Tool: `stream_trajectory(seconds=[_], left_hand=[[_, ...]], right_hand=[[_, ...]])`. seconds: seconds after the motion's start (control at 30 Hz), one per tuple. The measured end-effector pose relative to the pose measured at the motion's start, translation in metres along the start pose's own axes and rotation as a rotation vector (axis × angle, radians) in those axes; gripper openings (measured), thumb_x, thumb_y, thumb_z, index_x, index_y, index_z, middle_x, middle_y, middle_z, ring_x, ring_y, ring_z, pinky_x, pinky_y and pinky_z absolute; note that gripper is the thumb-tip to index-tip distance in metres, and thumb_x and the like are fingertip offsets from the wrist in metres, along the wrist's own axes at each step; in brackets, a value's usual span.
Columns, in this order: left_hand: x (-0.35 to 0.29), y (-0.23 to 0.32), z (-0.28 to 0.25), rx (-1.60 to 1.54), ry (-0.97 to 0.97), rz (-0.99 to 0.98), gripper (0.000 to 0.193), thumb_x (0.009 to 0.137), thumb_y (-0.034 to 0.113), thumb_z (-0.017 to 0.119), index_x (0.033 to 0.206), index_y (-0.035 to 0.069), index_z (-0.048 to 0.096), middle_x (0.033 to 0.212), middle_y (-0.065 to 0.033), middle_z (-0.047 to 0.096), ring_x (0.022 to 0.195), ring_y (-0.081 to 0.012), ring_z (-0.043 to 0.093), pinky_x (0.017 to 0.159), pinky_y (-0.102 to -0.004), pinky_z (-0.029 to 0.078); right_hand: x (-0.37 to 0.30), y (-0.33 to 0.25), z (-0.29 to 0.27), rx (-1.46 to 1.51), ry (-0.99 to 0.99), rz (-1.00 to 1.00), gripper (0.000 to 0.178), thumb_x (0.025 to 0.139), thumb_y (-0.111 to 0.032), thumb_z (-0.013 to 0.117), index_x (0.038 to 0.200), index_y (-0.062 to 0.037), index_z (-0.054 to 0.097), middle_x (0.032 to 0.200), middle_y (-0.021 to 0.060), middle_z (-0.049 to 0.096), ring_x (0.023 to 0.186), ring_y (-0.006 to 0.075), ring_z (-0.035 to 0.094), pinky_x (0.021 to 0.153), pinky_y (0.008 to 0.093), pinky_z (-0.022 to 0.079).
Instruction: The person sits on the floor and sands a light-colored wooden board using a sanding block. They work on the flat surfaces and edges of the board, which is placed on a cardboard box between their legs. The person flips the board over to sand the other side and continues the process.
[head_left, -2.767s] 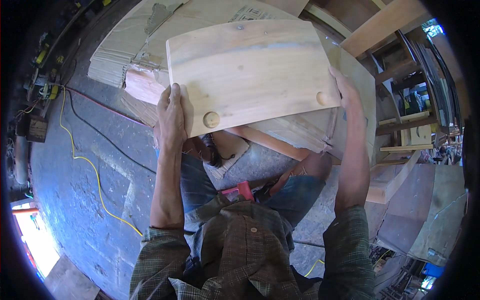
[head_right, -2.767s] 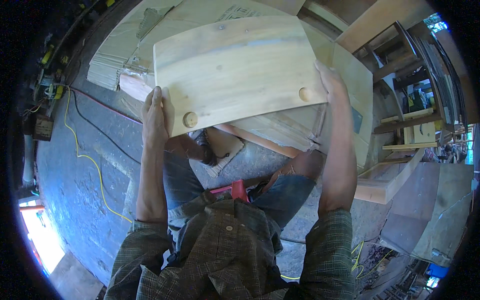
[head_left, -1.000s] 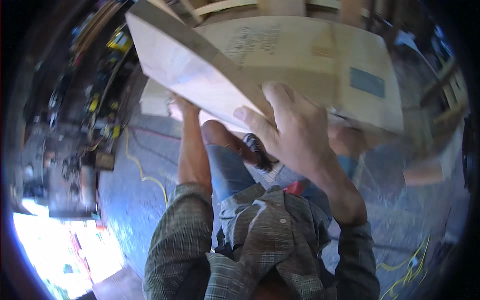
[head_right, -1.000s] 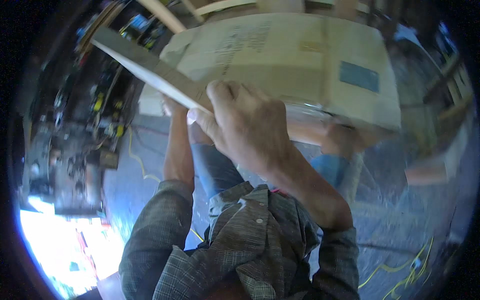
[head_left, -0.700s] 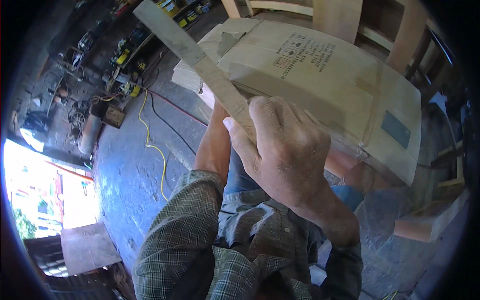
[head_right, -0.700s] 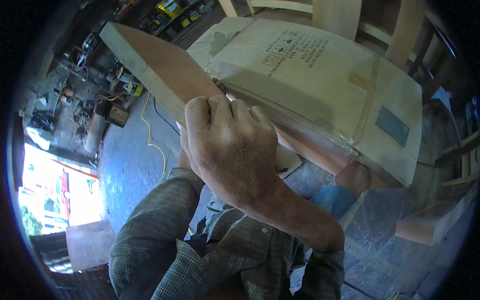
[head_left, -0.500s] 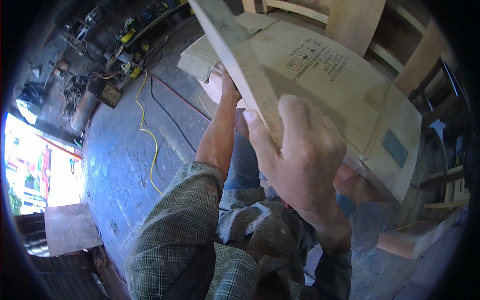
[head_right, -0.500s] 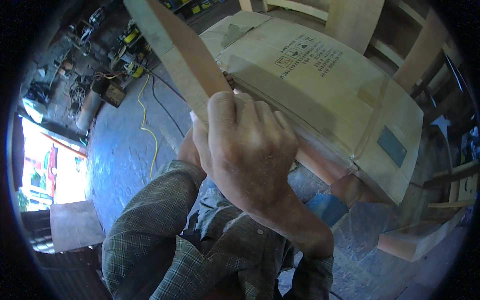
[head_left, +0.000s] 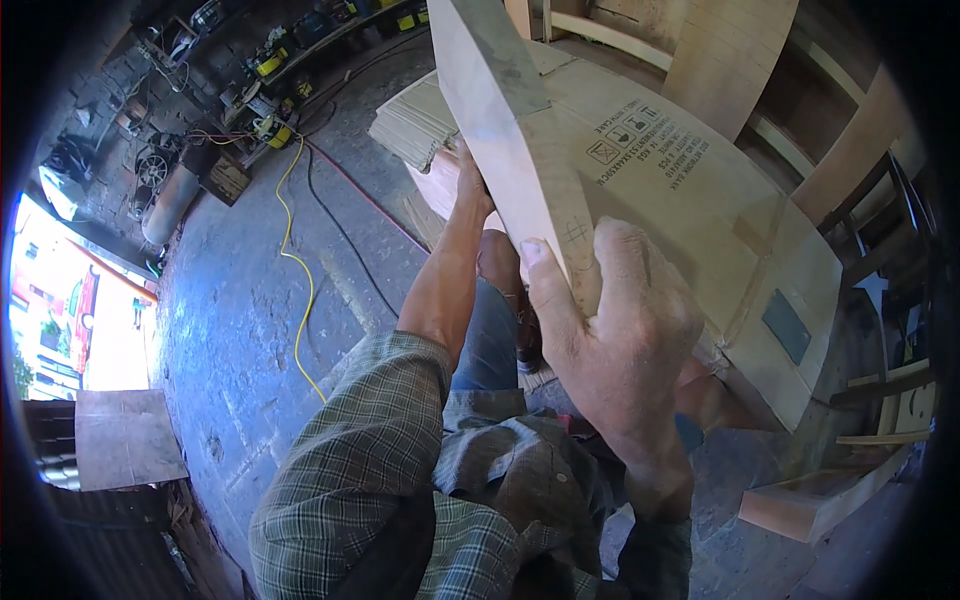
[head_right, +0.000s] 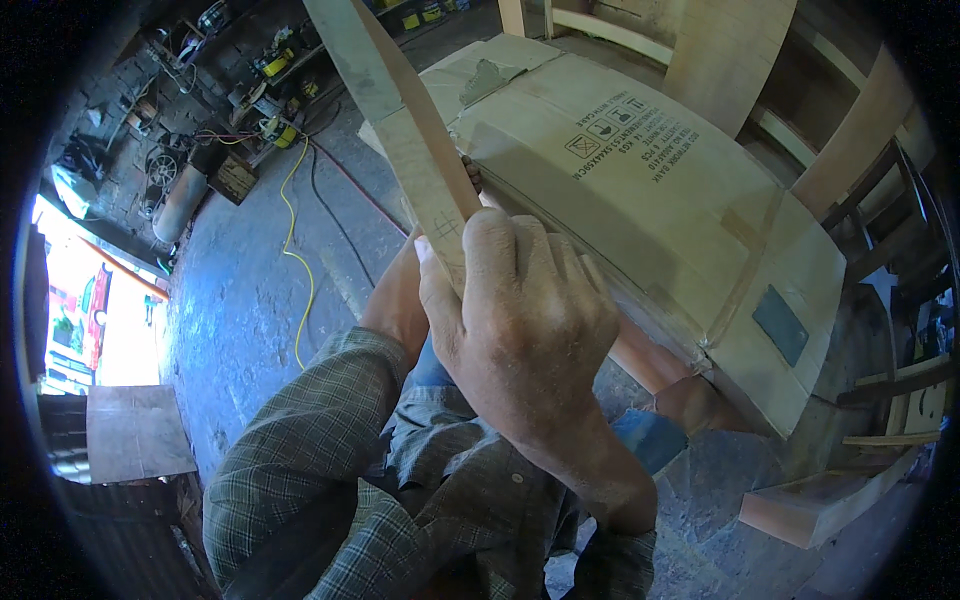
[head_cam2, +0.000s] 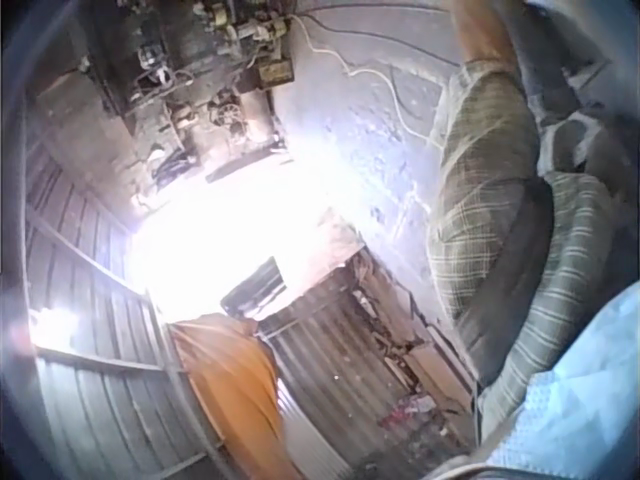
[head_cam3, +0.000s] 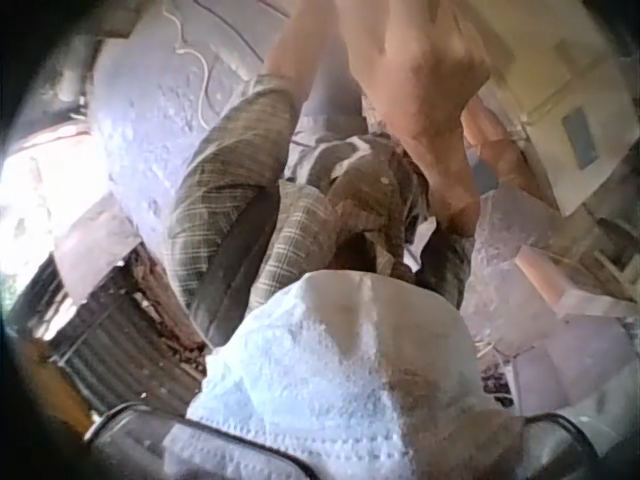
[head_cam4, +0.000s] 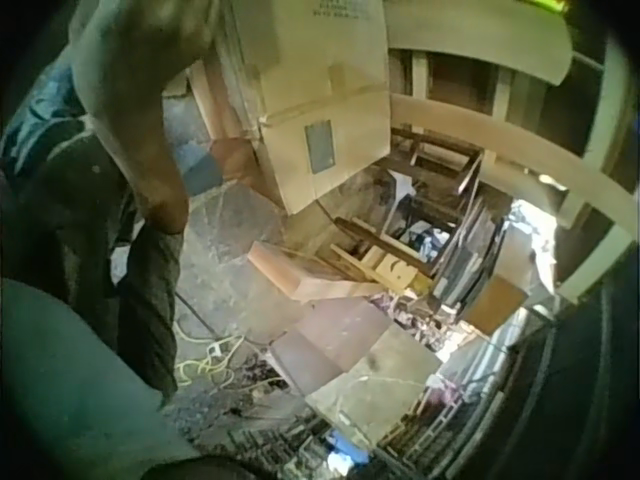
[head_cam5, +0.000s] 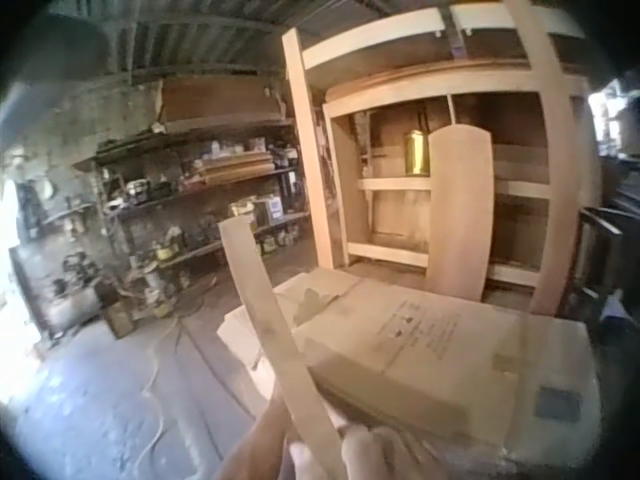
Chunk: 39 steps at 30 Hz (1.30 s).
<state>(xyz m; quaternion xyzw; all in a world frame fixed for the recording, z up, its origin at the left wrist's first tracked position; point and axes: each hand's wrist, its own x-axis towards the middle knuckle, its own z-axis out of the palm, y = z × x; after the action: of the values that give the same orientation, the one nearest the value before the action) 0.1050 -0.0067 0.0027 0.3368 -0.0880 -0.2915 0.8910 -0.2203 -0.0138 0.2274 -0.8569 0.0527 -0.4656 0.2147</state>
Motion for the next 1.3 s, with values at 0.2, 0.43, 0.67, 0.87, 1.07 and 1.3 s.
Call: stream_trajectory(seconds=[0.2, 0.43, 0.67, 0.87, 1.07, 1.3], left_hand=[[-0.013, 0.027, 0.012, 0.275, 0.254, 0.084, 0.082, 0.084, 0.07, 0.036, 0.132, 0.003, 0.042, 0.127, -0.0163, 0.051, 0.114, -0.0304, 0.052, 0.098, -0.045, 0.04], [-0.015, 0.054, 0.082, 0.865, 0.272, 0.251, 0.053, 0.088, 0.05, 0.054, 0.09, -0.002, 0.062, 0.075, -0.0081, 0.06, 0.063, -0.0146, 0.056, 0.056, -0.0305, 0.047], [-0.045, 0.029, 0.101, 0.928, 0.018, -0.063, 0.041, 0.088, 0.039, 0.059, 0.068, 0.004, 0.059, 0.054, 0.002, 0.049, 0.042, -0.0054, 0.039, 0.038, -0.0228, 0.028], [-0.07, 0.006, 0.085, 0.957, 0.026, -0.217, 0.041, 0.087, 0.033, 0.062, 0.088, -0.008, 0.062, 0.066, -0.005, 0.059, 0.049, -0.008, 0.05, 0.042, -0.0222, 0.04], [-0.082, 0.018, 0.077, 1.145, 0.004, -0.244, 0.046, 0.086, 0.04, 0.061, 0.09, -0.006, 0.064, 0.074, -0.008, 0.063, 0.061, -0.0111, 0.056, 0.056, -0.0252, 0.046], [-0.091, 0.01, 0.055, 1.101, -0.028, -0.354, 0.044, 0.088, 0.043, 0.058, 0.078, 0.0, 0.062, 0.06, 0.0032, 0.049, 0.054, -0.005, 0.045, 0.05, -0.023, 0.036]], right_hand=[[0.003, 0.05, -0.033, 0.02, -0.077, 0.547, 0.038, 0.083, -0.037, 0.065, 0.075, -0.0019, 0.051, 0.062, 0.0108, 0.054, 0.056, 0.0213, 0.056, 0.052, 0.0365, 0.043], [-0.045, 0.25, -0.027, 0.394, 0.284, 0.858, 0.053, 0.086, -0.043, 0.06, 0.112, 0.0032, 0.056, 0.104, 0.0113, 0.061, 0.093, 0.0159, 0.057, 0.082, 0.0276, 0.043], [-0.078, 0.298, -0.055, 0.029, 0.1, 1.103, 0.057, 0.085, -0.043, 0.058, 0.114, 0.0074, 0.056, 0.112, 0.0194, 0.059, 0.101, 0.0279, 0.057, 0.09, 0.0359, 0.042], [-0.109, 0.292, -0.094, -0.829, -0.388, 1.024, 0.053, 0.086, -0.043, 0.055, 0.118, -0.001, 0.057, 0.125, 0.0267, 0.049, 0.118, 0.0383, 0.045, 0.099, 0.0401, 0.035], [-0.156, 0.303, -0.149, -0.992, -0.344, 0.432, 0.053, 0.085, -0.045, 0.055, 0.129, -0.0143, 0.051, 0.138, 0.0226, 0.036, 0.125, 0.0367, 0.038, 0.103, 0.0434, 0.031], [-0.123, 0.34, -0.16, -0.989, -0.741, 0.519, 0.056, 0.089, -0.047, 0.048, 0.133, -0.0116, 0.044, 0.134, 0.0199, 0.041, 0.115, 0.0379, 0.046, 0.094, 0.0455, 0.039]])
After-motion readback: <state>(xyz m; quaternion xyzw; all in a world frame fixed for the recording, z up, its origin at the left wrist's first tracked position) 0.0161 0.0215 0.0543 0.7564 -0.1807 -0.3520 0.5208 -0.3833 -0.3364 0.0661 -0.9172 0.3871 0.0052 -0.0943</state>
